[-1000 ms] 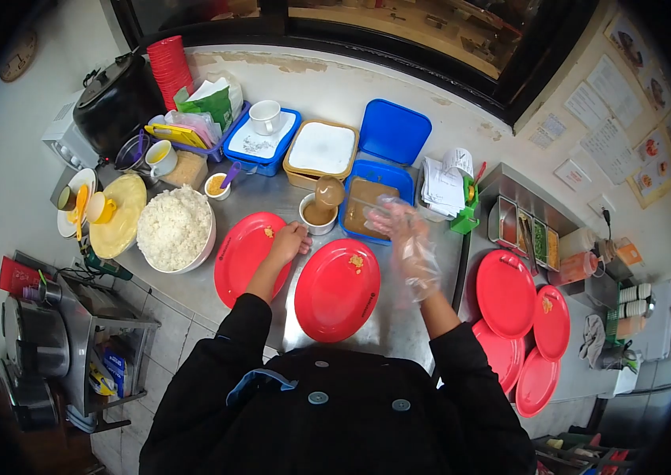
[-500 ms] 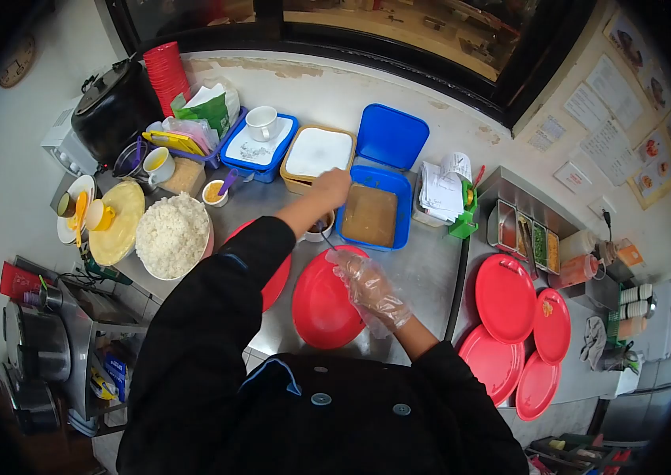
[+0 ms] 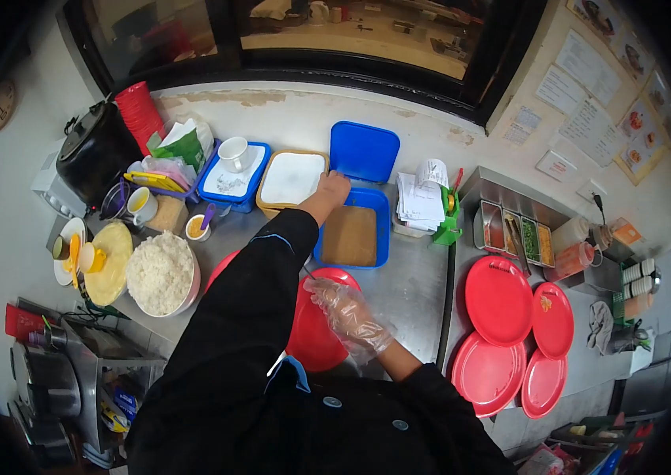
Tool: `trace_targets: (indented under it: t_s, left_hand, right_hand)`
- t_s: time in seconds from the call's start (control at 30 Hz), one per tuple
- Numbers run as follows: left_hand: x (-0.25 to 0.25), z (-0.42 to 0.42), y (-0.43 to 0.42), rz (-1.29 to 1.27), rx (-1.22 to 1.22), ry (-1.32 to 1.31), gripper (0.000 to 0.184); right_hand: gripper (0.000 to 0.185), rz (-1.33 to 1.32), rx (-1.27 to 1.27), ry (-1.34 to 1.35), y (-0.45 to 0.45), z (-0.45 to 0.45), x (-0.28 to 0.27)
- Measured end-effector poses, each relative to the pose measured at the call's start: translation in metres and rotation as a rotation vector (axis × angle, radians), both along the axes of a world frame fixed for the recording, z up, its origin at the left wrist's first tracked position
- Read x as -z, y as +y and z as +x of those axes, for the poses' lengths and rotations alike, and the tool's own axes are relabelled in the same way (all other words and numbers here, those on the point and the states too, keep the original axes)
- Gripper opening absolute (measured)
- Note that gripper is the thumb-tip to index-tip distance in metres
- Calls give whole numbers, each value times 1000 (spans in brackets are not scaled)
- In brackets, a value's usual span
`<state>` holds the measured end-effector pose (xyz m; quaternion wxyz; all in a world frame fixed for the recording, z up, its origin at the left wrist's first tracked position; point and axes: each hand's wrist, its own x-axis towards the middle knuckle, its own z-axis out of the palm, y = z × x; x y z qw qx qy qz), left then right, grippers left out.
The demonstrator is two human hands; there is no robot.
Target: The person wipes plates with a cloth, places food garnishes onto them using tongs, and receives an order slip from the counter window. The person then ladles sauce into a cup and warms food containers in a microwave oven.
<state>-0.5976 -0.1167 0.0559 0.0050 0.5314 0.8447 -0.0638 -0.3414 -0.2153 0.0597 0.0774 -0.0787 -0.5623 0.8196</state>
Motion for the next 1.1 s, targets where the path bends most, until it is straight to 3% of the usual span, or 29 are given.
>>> trace_targets:
  t_s: [0.03, 0.17, 0.23, 0.33, 0.47, 0.57, 0.63, 0.77, 0.83, 0.93, 1.1]
  left_hand:
    - [-3, -1, 3, 22, -27, -12, 21]
    - [-7, -10, 12, 76, 134, -115, 21]
    - [0, -18, 15, 357, 103, -467, 20]
    - [-11, -35, 8, 330, 147, -627, 20]
    - [-42, -45, -21, 532, 125, -587, 16]
    - [-75, -53, -57, 755, 81, -549, 18]
    - [-99, -58, -86, 787, 11, -440, 18]
    - [-114, -65, -136, 947, -140, -344, 20]
    - [-110, -66, -155, 1020, -176, -302, 20]
    - [-106, -61, -179, 1093, -230, -267, 23]
    - [-101, -42, -201, 1221, -188, -214, 28]
  right_hand:
    - [33, 179, 3, 36, 1, -1, 2]
    - [45, 174, -6, 27, 3, -4, 3]
    - [43, -18, -46, -187, 5, -1, -17]
    - [40, -117, -20, -98, 4, 1, -18]
    - [43, -58, -24, -63, 0, 0, -12]
    - [37, -201, 31, -132, -1, 0, -15]
    - [39, 599, -10, 93, 3, 0, -11]
    - [46, 741, 6, 251, 3, -1, -16]
    - [44, 994, 84, 312, 2, 0, -11]
    - [44, 1108, 67, 341, 3, 7, -22]
    - [43, 1172, 72, 215, -1, 14, -33]
